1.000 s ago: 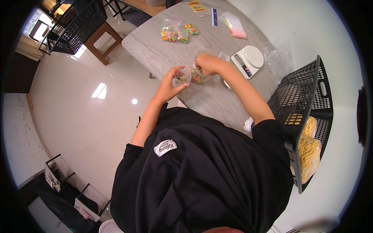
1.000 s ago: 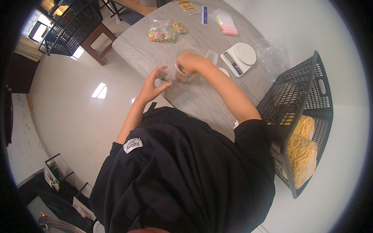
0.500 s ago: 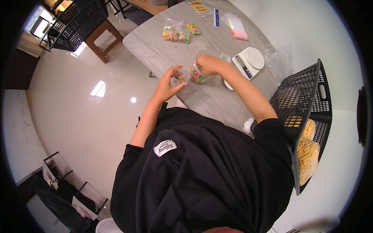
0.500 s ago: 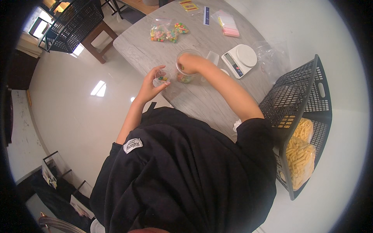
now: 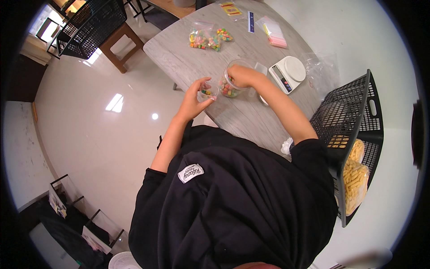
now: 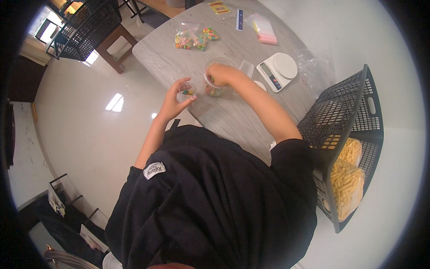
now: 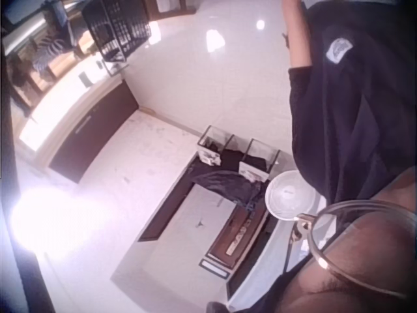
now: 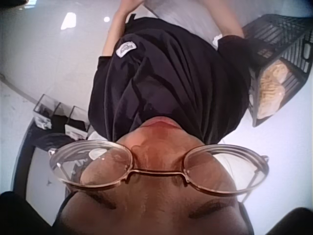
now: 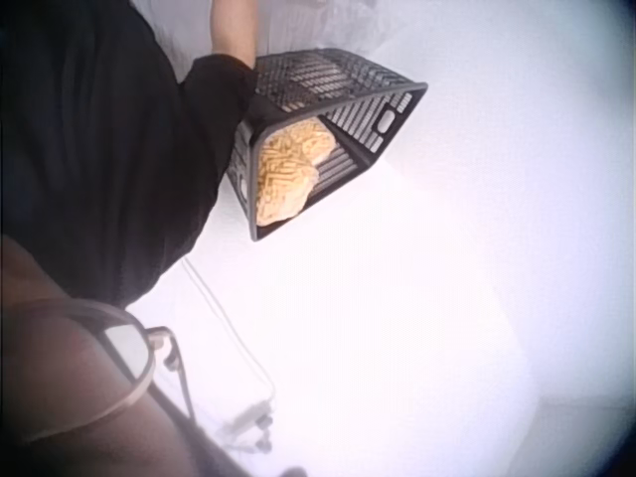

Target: The person transfers colorful candies from a clear plastic cup into small plastic bags using their hands. They place each filled bag onto a digital scale, then set the bag aside on the table. The process repeats with multiple bags.

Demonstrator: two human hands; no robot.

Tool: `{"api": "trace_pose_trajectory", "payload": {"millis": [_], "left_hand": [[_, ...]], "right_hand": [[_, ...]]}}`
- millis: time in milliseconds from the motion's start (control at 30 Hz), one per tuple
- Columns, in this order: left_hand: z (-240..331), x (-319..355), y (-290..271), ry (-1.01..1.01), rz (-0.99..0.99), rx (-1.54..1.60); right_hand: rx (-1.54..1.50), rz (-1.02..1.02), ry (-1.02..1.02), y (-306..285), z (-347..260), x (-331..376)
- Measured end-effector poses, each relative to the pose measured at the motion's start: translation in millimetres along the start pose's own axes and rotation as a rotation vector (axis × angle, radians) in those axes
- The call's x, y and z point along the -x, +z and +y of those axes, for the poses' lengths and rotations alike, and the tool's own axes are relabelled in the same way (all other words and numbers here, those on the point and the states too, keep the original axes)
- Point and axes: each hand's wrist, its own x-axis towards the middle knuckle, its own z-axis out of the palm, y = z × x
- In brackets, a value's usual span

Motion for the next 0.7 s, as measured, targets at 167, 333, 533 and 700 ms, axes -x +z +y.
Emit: {"api": "trace_pose_trajectory", "payload": {"millis": [167,333,533,700], "left_hand": [[7,3,0,-0.019,0.04,0.032],[23,11,-3,-0.063,0.03,-0.02],[37,29,5,-0.133,0.102,-0.042],[32,44,24,-0.104,0.218,0.044]], "right_hand": [[0.027,-0.064,0.001,-4,0,-5],[0.167,-0.09,0.106,-2,-17,-3],[0.031,-0.012,-0.02,9,1,-5],[0.137,0.006,-0.041,7,-1,-11]]}}
